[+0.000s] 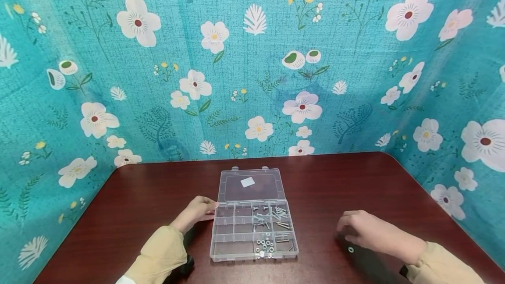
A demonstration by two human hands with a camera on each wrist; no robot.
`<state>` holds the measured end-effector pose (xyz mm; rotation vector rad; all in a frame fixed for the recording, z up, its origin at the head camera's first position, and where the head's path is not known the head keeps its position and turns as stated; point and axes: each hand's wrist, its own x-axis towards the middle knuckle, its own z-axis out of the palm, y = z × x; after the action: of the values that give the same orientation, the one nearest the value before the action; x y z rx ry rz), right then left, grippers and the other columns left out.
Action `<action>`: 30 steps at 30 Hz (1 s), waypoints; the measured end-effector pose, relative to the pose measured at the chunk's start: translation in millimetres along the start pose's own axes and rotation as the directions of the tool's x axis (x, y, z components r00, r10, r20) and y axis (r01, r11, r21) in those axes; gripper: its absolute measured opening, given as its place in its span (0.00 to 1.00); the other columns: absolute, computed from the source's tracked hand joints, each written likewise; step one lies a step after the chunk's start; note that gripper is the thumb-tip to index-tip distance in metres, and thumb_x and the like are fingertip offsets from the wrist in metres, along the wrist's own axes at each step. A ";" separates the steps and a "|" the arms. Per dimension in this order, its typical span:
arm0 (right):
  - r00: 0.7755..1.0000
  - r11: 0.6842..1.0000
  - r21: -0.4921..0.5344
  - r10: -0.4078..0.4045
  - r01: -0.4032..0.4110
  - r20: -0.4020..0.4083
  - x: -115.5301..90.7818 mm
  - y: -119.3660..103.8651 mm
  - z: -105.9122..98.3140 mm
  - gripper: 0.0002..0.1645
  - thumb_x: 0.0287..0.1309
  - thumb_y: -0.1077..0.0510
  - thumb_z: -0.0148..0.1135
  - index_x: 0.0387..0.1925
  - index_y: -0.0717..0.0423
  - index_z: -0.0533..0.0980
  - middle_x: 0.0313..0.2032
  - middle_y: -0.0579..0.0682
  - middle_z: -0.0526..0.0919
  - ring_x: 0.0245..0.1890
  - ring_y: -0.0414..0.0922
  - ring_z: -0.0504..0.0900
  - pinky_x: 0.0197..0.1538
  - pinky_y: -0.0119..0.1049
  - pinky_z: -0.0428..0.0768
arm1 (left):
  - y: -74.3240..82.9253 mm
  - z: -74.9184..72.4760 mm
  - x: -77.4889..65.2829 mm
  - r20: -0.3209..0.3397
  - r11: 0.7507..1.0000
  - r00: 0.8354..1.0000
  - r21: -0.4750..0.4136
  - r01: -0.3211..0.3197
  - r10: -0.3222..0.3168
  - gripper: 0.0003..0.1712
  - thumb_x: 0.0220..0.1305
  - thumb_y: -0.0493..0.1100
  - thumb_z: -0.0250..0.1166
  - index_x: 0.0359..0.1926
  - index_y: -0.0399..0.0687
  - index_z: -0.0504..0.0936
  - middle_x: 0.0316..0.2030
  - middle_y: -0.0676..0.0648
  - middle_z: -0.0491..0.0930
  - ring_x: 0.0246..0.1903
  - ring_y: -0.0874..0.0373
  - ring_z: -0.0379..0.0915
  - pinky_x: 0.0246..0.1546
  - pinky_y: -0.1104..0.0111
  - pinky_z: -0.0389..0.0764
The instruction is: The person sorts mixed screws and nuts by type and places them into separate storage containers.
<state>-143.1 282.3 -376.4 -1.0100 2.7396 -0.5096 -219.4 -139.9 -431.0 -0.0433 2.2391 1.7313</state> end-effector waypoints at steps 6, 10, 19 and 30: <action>0.995 0.997 0.029 -0.063 0.066 -0.080 -10.8 15.9 11.9 0.11 0.43 0.69 0.66 0.30 0.54 0.78 0.29 0.42 0.76 0.29 0.34 0.74 0.24 0.28 0.75 | -0.7 0.3 0.5 0.004 1.000 1.000 -0.002 -0.010 0.010 0.15 0.62 0.31 0.54 0.42 0.16 0.71 0.32 0.36 0.77 0.33 0.54 0.74 0.39 0.61 0.81; 0.979 0.989 0.015 -0.140 0.144 -0.146 -14.9 21.7 25.0 0.12 0.39 0.70 0.68 0.27 0.55 0.76 0.27 0.41 0.75 0.25 0.30 0.70 0.21 0.24 0.72 | -0.3 0.2 -0.5 0.004 1.000 1.000 -0.003 -0.010 0.010 0.15 0.62 0.31 0.54 0.42 0.16 0.71 0.32 0.36 0.77 0.33 0.54 0.74 0.39 0.61 0.82; 0.971 0.986 0.025 -0.158 0.166 -0.182 -18.5 23.6 42.6 0.15 0.34 0.70 0.70 0.25 0.54 0.75 0.25 0.39 0.71 0.23 0.30 0.70 0.21 0.23 0.71 | -2.4 1.5 0.6 -0.008 1.000 1.000 0.013 -0.006 0.006 0.15 0.62 0.31 0.53 0.42 0.16 0.71 0.34 0.35 0.77 0.34 0.53 0.74 0.40 0.60 0.81; 0.970 0.977 0.107 -0.166 0.186 -0.177 -9.3 6.7 50.5 0.19 0.31 0.77 0.60 0.21 0.49 0.74 0.24 0.37 0.69 0.22 0.28 0.69 0.20 0.21 0.70 | -0.4 2.2 -0.7 -0.038 1.000 0.999 0.004 0.009 -0.009 0.14 0.62 0.31 0.54 0.42 0.17 0.72 0.33 0.36 0.77 0.34 0.54 0.74 0.38 0.62 0.82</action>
<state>-126.0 280.4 -425.2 -1.2381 2.7321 -0.8167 -218.2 -138.1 -431.6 -0.0861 2.2659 1.7344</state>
